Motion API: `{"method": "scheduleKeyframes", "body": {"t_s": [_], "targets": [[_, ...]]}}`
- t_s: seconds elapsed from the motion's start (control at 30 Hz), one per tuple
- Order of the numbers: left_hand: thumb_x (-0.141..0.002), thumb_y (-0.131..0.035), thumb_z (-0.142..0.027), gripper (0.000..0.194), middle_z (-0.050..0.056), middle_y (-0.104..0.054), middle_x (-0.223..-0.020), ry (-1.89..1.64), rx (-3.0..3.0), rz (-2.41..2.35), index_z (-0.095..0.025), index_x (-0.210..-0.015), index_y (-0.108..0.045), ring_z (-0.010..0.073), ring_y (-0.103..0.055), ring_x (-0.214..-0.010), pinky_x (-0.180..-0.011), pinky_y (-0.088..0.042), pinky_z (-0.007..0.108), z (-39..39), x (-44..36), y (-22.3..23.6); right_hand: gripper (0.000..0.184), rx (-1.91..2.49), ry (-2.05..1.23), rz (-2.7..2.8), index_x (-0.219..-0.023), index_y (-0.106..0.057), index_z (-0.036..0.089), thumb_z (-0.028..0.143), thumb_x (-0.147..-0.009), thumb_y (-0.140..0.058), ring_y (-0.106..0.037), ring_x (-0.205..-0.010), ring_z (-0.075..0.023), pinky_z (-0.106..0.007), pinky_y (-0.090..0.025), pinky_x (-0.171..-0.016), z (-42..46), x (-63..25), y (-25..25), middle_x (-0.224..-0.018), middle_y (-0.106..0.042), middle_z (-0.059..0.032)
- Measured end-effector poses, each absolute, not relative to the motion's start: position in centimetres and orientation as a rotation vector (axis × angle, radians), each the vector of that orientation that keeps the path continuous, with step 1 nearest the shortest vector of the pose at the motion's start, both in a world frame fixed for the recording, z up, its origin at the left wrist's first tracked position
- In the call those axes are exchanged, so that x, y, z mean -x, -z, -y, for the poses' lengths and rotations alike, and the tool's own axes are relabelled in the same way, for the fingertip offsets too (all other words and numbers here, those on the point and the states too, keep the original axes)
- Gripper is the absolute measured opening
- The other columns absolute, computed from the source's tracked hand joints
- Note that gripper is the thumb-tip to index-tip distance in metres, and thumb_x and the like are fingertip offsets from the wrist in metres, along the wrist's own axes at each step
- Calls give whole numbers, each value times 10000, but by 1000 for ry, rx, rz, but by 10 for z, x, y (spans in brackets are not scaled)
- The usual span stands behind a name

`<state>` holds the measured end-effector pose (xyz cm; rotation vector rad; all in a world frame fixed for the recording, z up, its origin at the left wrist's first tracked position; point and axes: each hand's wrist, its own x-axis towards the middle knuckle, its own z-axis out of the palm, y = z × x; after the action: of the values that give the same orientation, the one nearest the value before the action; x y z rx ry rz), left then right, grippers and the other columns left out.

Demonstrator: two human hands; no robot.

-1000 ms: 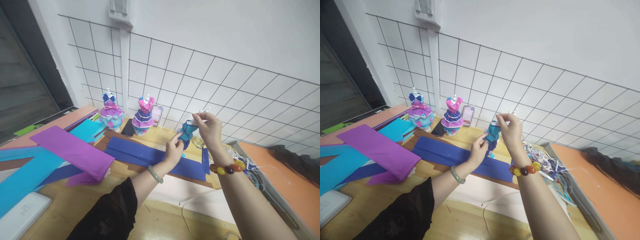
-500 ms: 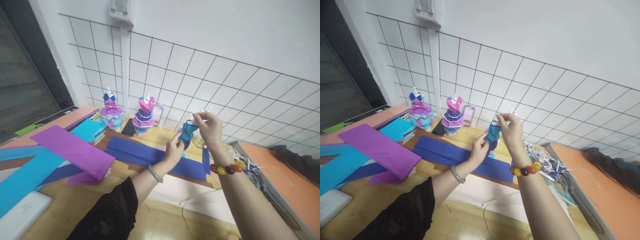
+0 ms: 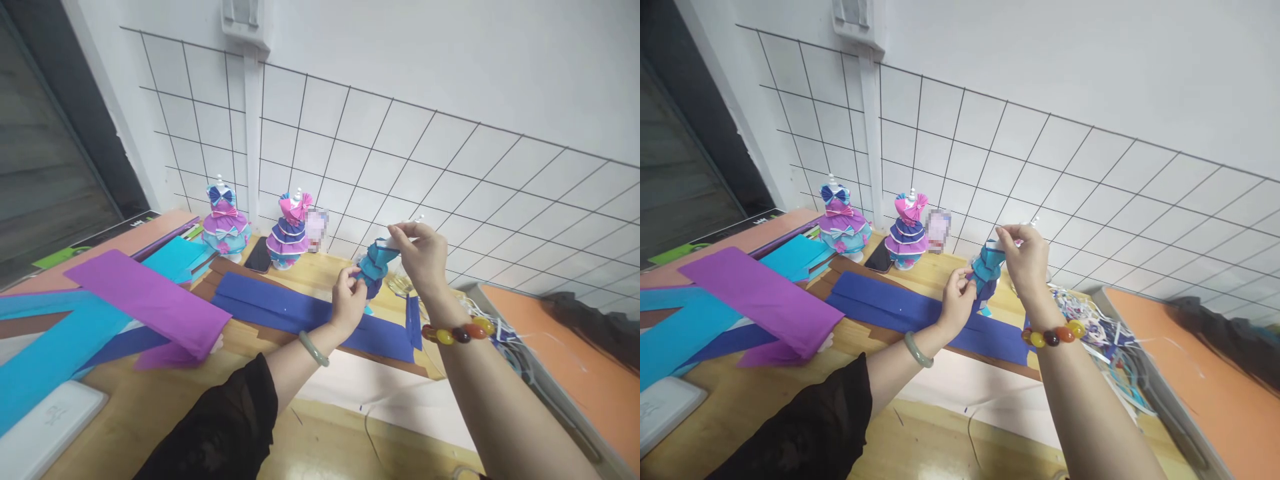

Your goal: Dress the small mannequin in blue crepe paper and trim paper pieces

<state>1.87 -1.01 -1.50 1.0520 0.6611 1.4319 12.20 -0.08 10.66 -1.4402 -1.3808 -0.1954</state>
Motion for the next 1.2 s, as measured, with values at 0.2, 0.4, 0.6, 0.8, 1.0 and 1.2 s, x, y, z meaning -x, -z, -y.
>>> {"method": "scheduleKeyframes", "body": {"t_s": [0.2,0.4,0.6,0.8,1.0,1.2], "targets": [[-768,-569,-309,169,-75,-447,-491,-1307,-881,-641,-183,-848,-489,50,-378,-390,-415,-289,162,9,-19,8,198,1448,208,1384,-757,-697,177,360,-770,-620,-625,-659,-201,-341,-483,-656,-4,-121,-109,-685,-680,-45],[-694,-642,-467,337,-44,-473,-440,-1125,-807,-675,-147,-691,-534,24,-321,-327,-352,-203,170,7,-20,8,202,1420,241,1399,-769,-697,174,360,-778,-617,-634,-698,-204,-336,-483,-661,-7,-121,-107,-727,-688,-53],[-684,-657,-439,322,-12,-536,-485,-1049,-759,-633,-131,-693,-564,14,-284,-297,-323,-127,184,9,-18,2,212,1425,250,1395,-779,-699,171,366,-784,-618,-629,-695,-196,-331,-483,-666,-9,-121,-105,-741,-690,-52],[-694,-649,-332,219,-45,-483,-461,-1069,-677,-605,-137,-740,-560,14,-275,-305,-332,-122,183,8,-17,2,220,1425,206,1401,-803,-701,171,376,-780,-626,-624,-695,-195,-329,-485,-662,-11,-120,-105,-739,-688,-53],[-683,-649,-313,204,-54,-454,-454,-1075,-668,-624,-142,-716,-543,14,-277,-310,-343,-118,187,4,-18,6,298,1440,158,1440,-793,-697,165,439,-806,-581,-631,-725,-210,-346,-495,-674,-7,-119,-107,-745,-691,-67],[-671,-653,-308,200,-53,-451,-456,-1089,-663,-634,-138,-710,-555,12,-279,-310,-349,-107,189,-1,-18,9,265,1410,188,1521,-892,-712,168,361,-845,-537,-644,-767,-210,-356,-499,-715,-2,-120,-109,-804,-707,-73]]}}
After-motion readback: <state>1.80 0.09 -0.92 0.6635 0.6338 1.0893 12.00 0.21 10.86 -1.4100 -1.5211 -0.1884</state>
